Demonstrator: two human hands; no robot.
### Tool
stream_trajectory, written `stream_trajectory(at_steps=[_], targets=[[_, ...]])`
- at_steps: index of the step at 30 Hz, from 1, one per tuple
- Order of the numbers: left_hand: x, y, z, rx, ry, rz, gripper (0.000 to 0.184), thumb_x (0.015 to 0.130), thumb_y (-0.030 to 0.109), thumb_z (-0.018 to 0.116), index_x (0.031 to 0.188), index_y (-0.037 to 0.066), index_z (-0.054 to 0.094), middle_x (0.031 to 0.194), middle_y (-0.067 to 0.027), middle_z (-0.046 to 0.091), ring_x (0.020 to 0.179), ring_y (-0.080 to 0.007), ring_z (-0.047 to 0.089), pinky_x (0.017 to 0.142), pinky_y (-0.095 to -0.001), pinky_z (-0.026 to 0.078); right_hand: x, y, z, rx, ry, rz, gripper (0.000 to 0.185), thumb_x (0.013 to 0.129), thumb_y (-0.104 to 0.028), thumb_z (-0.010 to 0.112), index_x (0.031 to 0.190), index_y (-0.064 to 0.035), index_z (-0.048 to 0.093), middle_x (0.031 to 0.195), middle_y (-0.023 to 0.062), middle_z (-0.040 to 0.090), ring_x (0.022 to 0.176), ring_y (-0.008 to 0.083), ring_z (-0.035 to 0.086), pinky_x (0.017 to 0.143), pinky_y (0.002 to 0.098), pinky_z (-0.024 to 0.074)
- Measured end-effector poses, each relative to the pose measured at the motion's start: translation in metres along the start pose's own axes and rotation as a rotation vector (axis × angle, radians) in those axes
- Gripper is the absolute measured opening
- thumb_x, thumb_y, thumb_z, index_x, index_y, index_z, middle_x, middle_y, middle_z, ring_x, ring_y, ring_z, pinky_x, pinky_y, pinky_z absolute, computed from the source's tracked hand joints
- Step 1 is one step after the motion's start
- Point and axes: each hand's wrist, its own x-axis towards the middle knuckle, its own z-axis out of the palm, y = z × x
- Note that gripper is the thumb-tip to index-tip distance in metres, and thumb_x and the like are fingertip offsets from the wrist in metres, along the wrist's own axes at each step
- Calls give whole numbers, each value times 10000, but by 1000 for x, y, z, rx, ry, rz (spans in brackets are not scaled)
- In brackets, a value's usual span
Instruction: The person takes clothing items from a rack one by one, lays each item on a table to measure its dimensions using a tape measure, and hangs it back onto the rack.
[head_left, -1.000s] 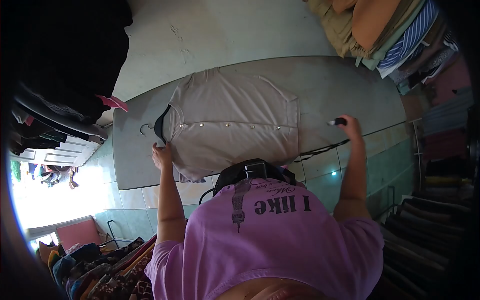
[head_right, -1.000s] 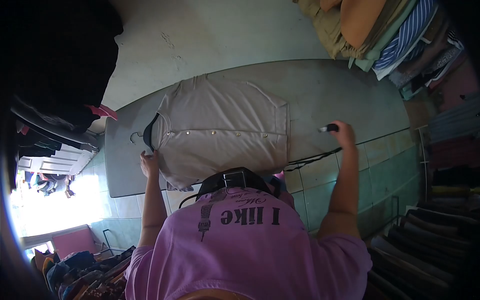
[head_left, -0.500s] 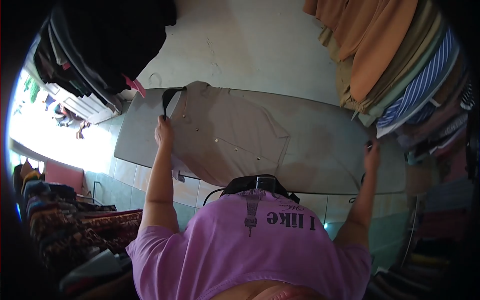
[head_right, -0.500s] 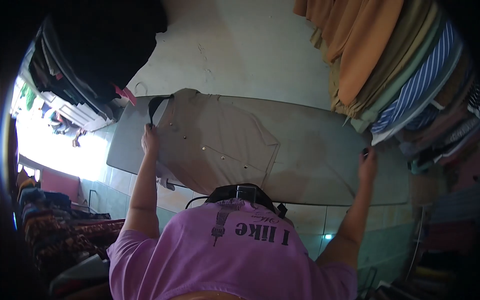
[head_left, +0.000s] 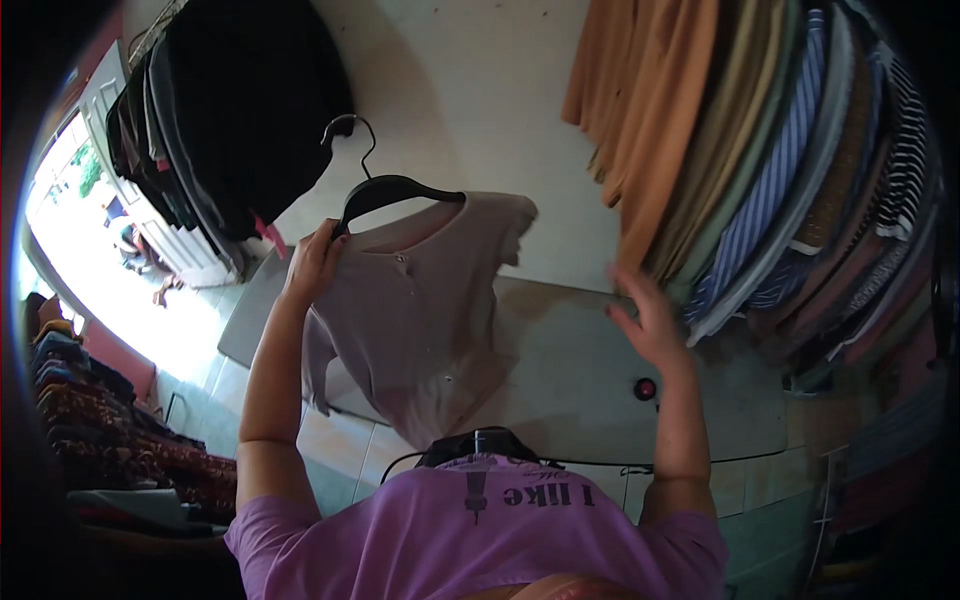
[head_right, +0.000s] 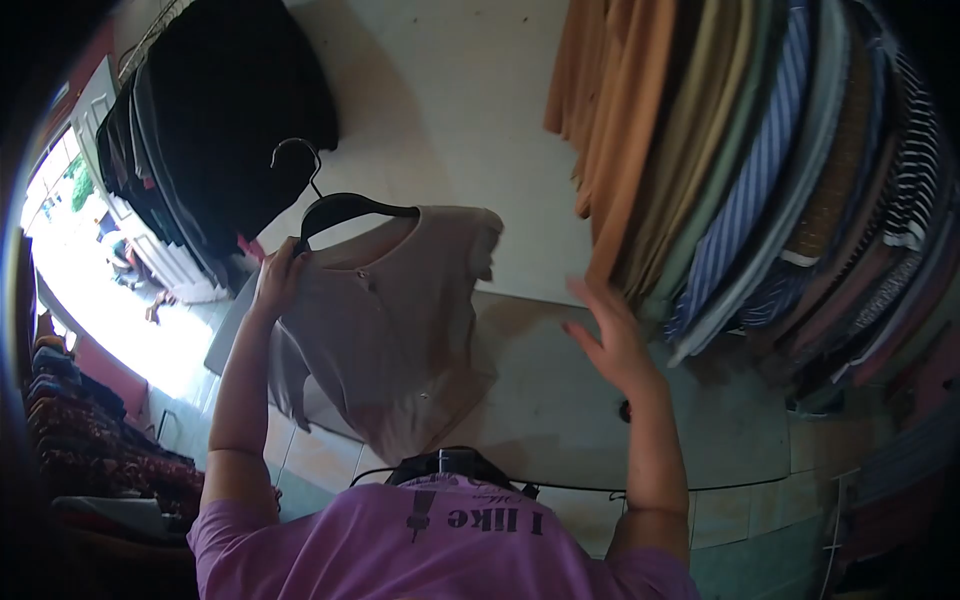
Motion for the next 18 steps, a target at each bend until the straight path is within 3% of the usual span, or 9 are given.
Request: stream_trajectory(at_steps=[2, 5, 8, 11, 12, 13, 15, 16, 18], targets=[[20, 24, -6, -110, -60, 113, 136, 879, 129, 476, 952, 23, 519, 788, -190, 585, 750, -358, 577, 654, -365, 429, 51, -46, -20, -370, 433, -207, 506, 782, -156, 653, 1249, -71, 478, 1173, 127, 529, 1077, 281, 511, 922, 381, 395], [47, 54, -16, -174, -13, 282, 127, 879, 103, 461, 946, 13, 521, 778, -180, 584, 732, -354, 571, 660, -346, 429, 98, -62, -32, -241, 372, -403, 510, 766, -127, 647, 1249, -95, 486, 1050, 95, 572, 926, 261, 564, 811, 362, 463], [75, 63, -24, -286, 62, 349, 143, 884, 120, 460, 952, 10, 522, 771, -173, 581, 723, -348, 568, 667, -340, 428, 121, -75, -45, -405, 300, -431, 467, 778, -60, 610, 1229, -140, 521, 910, 70, 598, 734, 258, 581, 668, 350, 503], [99, 67, -25, -316, 130, 297, 167, 890, 142, 462, 950, -3, 519, 761, -161, 581, 715, -323, 573, 665, -335, 426, 134, -98, -73, -509, 319, -422, 451, 769, -14, 585, 1190, -175, 563, 833, 76, 626, 662, 241, 605, 576, 319, 506], [107, 67, -22, -267, 114, 193, 293, 906, 240, 462, 1089, 15, 499, 965, -166, 585, 915, -313, 557, 801, -348, 412, 139, -105, -82, -523, 322, -426, 451, 769, -14, 585, 1190, -175, 563, 833, 76, 626, 662, 241, 605, 576, 319, 506], [111, 65, -17, -275, 122, 200, 293, 906, 240, 462, 1089, 15, 499, 965, -166, 585, 915, -313, 557, 801, -348, 412, 146, -112, -91, -482, 378, -417, 438, 773, -2, 560, 1177, -170, 573, 838, 104, 631, 686, 248, 617, 600, 327, 508], [115, 58, -5, -103, 402, 436, 463, 910, 348, 445, 1268, 59, 394, 1234, -159, 468, 1158, -320, 420, 969, -391, 313, 164, -116, -117, -474, 426, -357, 429, 788, 26, 509, 1177, -145, 569, 905, 161, 627, 766, 266, 634, 671, 337, 505], [108, 48, 1, -119, 285, 408, 591, 900, 423, 428, 1362, 90, 271, 1378, -134, 314, 1275, -336, 260, 1051, -440, 190, 177, -114, -137, -508, 421, -307, 431, 799, 42, 483, 1190, -125, 554, 967, 190, 619, 822, 277, 640, 717, 340, 499], [85, 30, 24, -80, 297, 361, 593, 894, 395, 451, 1363, 83, 265, 1384, -155, 300, 1282, -354, 250, 1045, -454, 191, 200, -129, -175, -711, 492, -83, 341, 851, -66, 486, 1160, -178, 578, 953, 201, 617, 860, 302, 627, 752, 345, 485]])
